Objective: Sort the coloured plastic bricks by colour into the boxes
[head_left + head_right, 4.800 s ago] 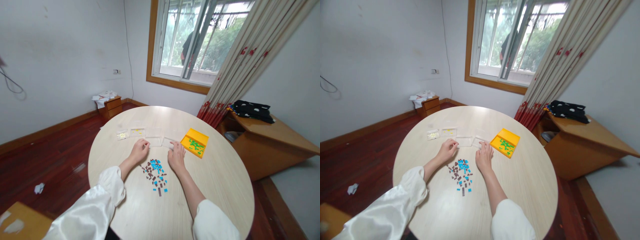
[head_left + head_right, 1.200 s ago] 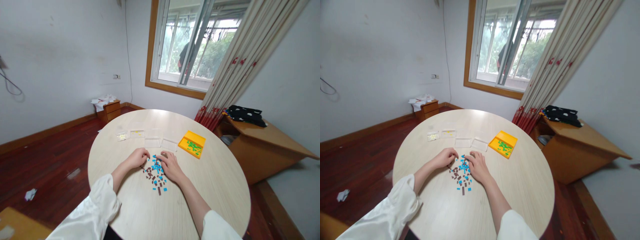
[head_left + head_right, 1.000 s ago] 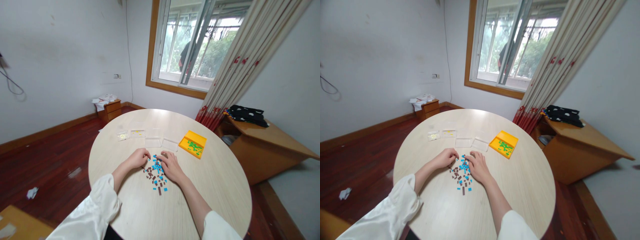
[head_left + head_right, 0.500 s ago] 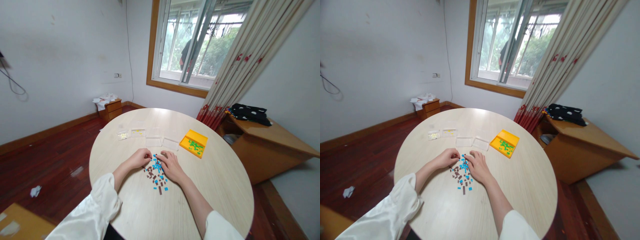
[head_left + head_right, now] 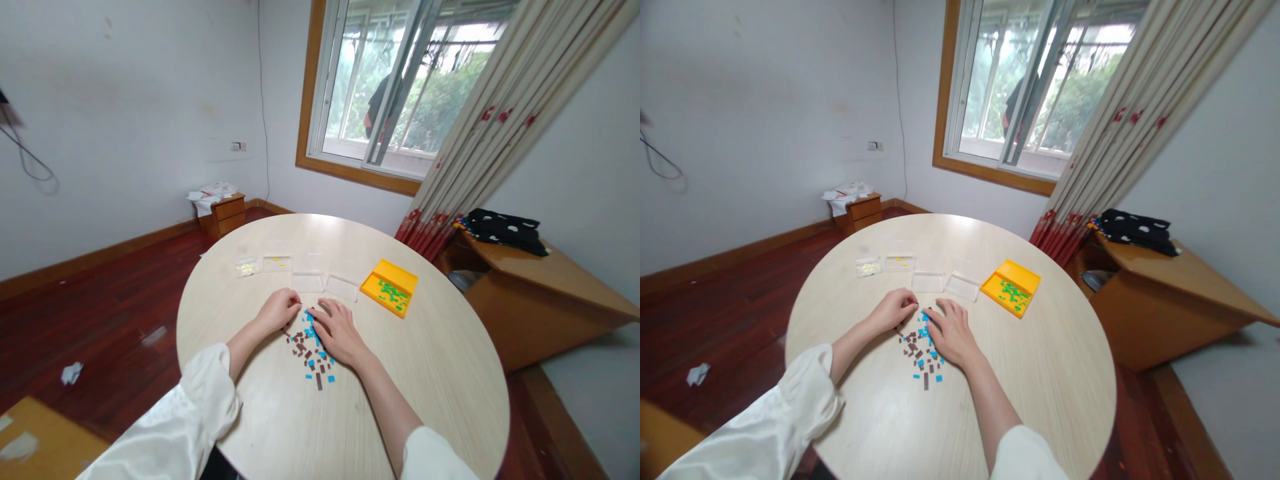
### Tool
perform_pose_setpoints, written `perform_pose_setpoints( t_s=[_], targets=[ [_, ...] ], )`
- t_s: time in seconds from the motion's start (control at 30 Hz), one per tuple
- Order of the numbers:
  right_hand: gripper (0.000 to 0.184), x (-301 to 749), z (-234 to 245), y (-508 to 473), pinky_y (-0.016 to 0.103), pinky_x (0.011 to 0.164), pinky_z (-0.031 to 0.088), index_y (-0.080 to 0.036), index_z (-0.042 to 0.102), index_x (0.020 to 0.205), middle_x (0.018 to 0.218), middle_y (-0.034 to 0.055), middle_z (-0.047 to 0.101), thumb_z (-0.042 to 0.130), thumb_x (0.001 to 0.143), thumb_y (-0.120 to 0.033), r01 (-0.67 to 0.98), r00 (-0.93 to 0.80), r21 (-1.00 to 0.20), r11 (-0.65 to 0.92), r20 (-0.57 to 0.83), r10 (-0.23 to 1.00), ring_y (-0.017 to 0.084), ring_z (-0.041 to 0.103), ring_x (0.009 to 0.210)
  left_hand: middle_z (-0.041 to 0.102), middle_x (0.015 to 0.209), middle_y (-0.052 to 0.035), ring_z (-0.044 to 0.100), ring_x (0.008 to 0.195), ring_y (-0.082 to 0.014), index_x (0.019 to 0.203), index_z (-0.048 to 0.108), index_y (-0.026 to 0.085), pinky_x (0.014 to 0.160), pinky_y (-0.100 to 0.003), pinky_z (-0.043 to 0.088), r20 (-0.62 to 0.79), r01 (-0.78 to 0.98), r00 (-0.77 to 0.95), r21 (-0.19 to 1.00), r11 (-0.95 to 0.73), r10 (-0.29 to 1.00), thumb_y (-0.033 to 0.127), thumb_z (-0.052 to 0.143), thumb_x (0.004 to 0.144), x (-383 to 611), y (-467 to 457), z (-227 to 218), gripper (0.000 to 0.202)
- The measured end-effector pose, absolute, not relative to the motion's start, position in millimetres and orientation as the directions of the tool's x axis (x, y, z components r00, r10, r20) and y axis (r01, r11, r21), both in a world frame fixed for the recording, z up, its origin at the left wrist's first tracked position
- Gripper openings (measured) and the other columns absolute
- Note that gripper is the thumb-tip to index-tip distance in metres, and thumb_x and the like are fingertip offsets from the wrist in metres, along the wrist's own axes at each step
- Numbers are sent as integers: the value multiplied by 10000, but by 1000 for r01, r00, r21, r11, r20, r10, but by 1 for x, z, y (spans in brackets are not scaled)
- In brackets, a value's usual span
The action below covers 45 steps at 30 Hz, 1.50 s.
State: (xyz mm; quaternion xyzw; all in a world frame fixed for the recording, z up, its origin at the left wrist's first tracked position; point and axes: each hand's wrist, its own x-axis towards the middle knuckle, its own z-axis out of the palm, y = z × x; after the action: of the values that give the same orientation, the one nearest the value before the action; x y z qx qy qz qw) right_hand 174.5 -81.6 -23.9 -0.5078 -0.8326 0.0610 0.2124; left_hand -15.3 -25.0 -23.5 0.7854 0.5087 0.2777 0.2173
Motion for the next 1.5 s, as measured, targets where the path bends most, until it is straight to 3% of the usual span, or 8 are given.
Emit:
perform_pose_setpoints(
  t_s=[0.27, 0.4, 0.57, 0.67, 0.87, 1.07, 1.27, 1.5],
  targets=[
    [311, 178, -28, -77, 466, 994, 332, -243, 630, 1100, 1224, 93, 507, 390, 900, -232, 781, -300, -437, 447, 366, 881, 230, 414, 1168, 627, 695, -13, 551, 660, -129, 765, 667, 134, 664, -236, 433, 227, 580, 303, 726, -369, 925, 155, 563, 745, 0, -17, -31, 108],
    [292, 178, -31, -76, 467, 975, 340, -234, 663, 996, 1178, 90, 520, 408, 863, -183, 754, -274, -477, 452, 397, 876, 236, 428, 1141, 632, 696, -11, 552, 661, -125, 784, 681, 134, 669, -231, 439, 210, 554, 382, 727, -405, 900, 140, 569, 734, 9, -14, -32, 122],
    [316, 179, -34, -75, 459, 976, 336, -226, 659, 973, 1164, 84, 515, 403, 819, -123, 747, -247, -503, 435, 398, 884, 231, 426, 1126, 654, 796, -40, 557, 698, -135, 976, 670, 135, 695, -247, 448, 242, 548, 380, 719, -427, 893, 171, 574, 748, 3, -16, -26, 250],
    [335, 179, -37, -74, 457, 976, 340, -215, 654, 980, 1156, 87, 511, 392, 803, -103, 747, -229, -512, 423, 399, 888, 229, 426, 1118, 652, 784, -50, 548, 686, -133, 908, 681, 120, 679, -245, 437, 238, 545, 358, 731, -409, 903, 207, 554, 767, -13, -18, -17, 209],
    [365, 180, -39, -73, 462, 972, 354, -219, 647, 1008, 1161, 88, 500, 379, 793, -94, 749, -233, -513, 418, 386, 892, 231, 422, 1118, 564, 585, 5, 468, 536, -92, 770, 672, 105, 515, -197, 361, 0, 513, 499, 806, -296, 866, 219, 577, 704, -48, -19, -3, 162],
    [362, 180, -41, -72, 466, 980, 351, -218, 640, 1019, 1156, 91, 500, 379, 801, -95, 746, -227, -524, 411, 379, 897, 232, 427, 1114, 547, 604, 35, 496, 563, -89, 805, 670, 125, 545, -186, 391, -177, 444, 660, 876, -189, 730, 198, 646, 602, -55, -21, -3, 217],
    [366, 180, -39, -72, 463, 983, 351, -216, 631, 1035, 1155, 90, 496, 378, 800, -95, 747, -228, -527, 406, 371, 900, 231, 421, 1121, 584, 603, 4, 480, 549, -96, 743, 674, 116, 515, -188, 350, -99, 571, 569, 762, -305, 817, 153, 539, 657, -48, -19, -7, 164],
    [334, 177, -34, -77, 456, 984, 351, -210, 649, 985, 1161, 94, 504, 389, 807, -99, 721, -264, -524, 453, 397, 879, 229, 428, 1114, 639, 674, -36, 533, 606, -115, 767, 689, 108, 581, -200, 399, 39, 529, 585, 739, -417, 810, 188, 500, 732, -41, -23, -7, 208]
  ],
)
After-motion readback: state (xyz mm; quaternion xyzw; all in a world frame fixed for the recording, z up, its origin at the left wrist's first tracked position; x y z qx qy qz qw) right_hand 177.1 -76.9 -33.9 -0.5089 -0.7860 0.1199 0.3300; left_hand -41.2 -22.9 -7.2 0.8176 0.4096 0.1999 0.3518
